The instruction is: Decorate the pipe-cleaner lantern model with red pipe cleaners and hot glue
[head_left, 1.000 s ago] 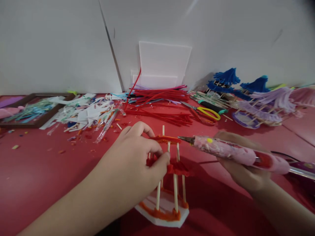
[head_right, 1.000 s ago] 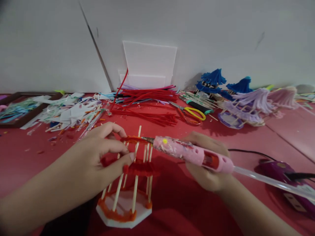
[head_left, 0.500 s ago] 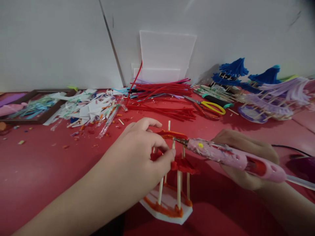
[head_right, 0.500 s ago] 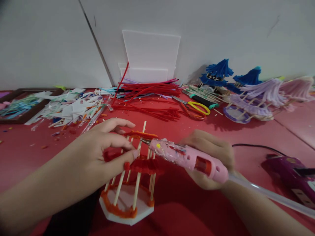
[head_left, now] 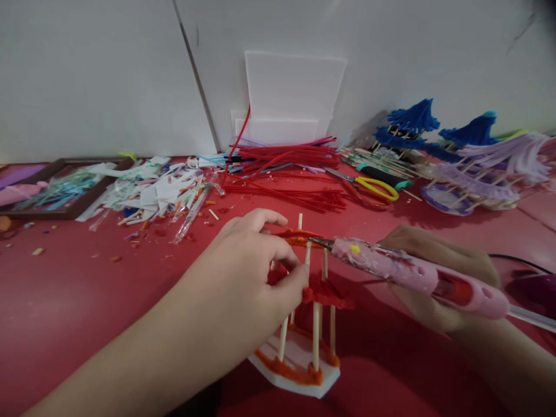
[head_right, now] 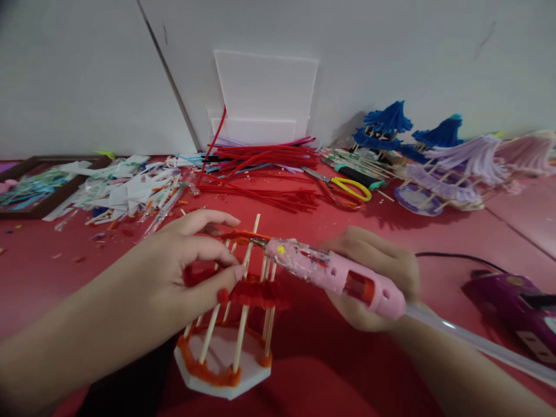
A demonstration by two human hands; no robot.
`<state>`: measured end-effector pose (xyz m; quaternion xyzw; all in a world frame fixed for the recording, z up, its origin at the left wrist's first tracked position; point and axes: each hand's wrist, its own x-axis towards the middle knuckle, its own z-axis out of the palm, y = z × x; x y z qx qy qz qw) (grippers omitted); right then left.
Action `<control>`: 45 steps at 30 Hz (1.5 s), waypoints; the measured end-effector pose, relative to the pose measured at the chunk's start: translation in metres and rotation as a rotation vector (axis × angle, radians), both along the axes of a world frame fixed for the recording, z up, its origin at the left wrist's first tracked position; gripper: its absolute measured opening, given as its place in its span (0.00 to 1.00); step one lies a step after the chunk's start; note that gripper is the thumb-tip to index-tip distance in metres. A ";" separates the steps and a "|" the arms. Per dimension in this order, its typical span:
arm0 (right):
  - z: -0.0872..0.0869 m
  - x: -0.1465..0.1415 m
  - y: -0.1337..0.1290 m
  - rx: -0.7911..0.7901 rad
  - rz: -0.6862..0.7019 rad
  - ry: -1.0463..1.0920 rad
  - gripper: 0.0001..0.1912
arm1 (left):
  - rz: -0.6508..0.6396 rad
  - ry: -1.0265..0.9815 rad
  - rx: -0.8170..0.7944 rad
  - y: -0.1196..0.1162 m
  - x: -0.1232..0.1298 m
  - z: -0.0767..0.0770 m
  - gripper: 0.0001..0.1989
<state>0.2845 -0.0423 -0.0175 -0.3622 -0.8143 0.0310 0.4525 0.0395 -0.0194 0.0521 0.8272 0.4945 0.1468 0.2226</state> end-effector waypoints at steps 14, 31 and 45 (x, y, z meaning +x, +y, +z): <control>-0.001 0.006 0.001 0.029 0.028 0.008 0.14 | -0.025 0.023 0.025 -0.002 -0.001 0.001 0.13; 0.009 -0.002 0.001 0.000 -0.039 -0.065 0.07 | -0.016 -0.010 -0.001 -0.005 0.001 0.004 0.10; 0.008 -0.001 0.003 -0.033 0.036 -0.014 0.09 | -0.014 -0.037 -0.006 -0.010 0.001 0.005 0.09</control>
